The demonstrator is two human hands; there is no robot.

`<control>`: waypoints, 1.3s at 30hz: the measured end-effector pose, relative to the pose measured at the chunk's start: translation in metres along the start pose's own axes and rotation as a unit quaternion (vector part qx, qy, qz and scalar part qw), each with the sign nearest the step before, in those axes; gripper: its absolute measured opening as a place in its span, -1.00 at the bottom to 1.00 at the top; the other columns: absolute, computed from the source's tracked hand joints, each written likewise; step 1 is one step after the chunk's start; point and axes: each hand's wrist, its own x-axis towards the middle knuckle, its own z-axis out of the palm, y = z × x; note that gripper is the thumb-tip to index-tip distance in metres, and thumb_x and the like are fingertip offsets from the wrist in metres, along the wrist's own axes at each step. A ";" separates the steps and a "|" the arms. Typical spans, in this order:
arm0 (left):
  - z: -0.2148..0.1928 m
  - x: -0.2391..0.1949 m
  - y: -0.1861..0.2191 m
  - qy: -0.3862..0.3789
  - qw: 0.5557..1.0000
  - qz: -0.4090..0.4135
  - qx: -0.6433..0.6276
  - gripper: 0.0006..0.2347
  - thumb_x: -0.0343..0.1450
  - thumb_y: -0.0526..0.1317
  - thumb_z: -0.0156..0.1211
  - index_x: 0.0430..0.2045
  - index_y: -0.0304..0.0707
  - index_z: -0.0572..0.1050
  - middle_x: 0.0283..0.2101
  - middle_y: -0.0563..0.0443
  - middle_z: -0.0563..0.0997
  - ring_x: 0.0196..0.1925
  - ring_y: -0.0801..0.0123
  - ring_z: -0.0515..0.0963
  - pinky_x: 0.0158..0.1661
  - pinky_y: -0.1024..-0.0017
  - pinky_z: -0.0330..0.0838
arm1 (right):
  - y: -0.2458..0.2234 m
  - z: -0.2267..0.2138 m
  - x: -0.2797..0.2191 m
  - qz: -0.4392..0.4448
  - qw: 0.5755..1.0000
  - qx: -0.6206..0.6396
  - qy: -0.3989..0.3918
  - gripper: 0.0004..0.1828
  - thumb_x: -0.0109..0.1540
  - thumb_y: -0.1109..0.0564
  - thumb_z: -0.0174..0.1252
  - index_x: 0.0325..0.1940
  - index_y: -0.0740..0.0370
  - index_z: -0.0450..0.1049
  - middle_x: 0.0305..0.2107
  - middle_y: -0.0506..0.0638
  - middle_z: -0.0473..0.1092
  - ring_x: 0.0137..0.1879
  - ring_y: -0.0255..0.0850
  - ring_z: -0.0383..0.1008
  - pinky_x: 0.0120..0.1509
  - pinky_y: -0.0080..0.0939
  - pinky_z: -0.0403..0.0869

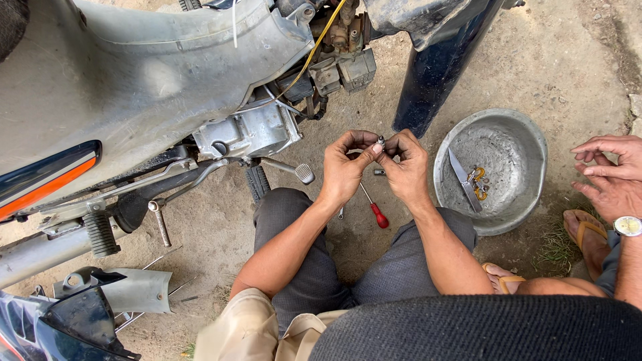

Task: The person is repairing a motorcycle engine while sitting on the ground. They use a wrench to loosen a bolt, remove a spark plug, and then use a screwdriver to adjust a component inside the engine. The person also handles a small spring and a spark plug cap.

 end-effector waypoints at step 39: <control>-0.005 0.009 0.014 0.088 0.989 -0.103 -0.065 -0.77 0.41 -0.11 0.37 -0.17 -0.22 0.60 -0.35 0.07 0.60 -0.27 0.54 0.54 -0.27 0.57 0.51 | -0.019 0.007 0.006 0.078 0.989 0.111 -0.052 -0.88 0.36 0.33 0.18 -0.03 0.42 0.53 -0.37 0.24 0.53 -0.31 -0.16 0.57 -0.16 -0.22 0.58</control>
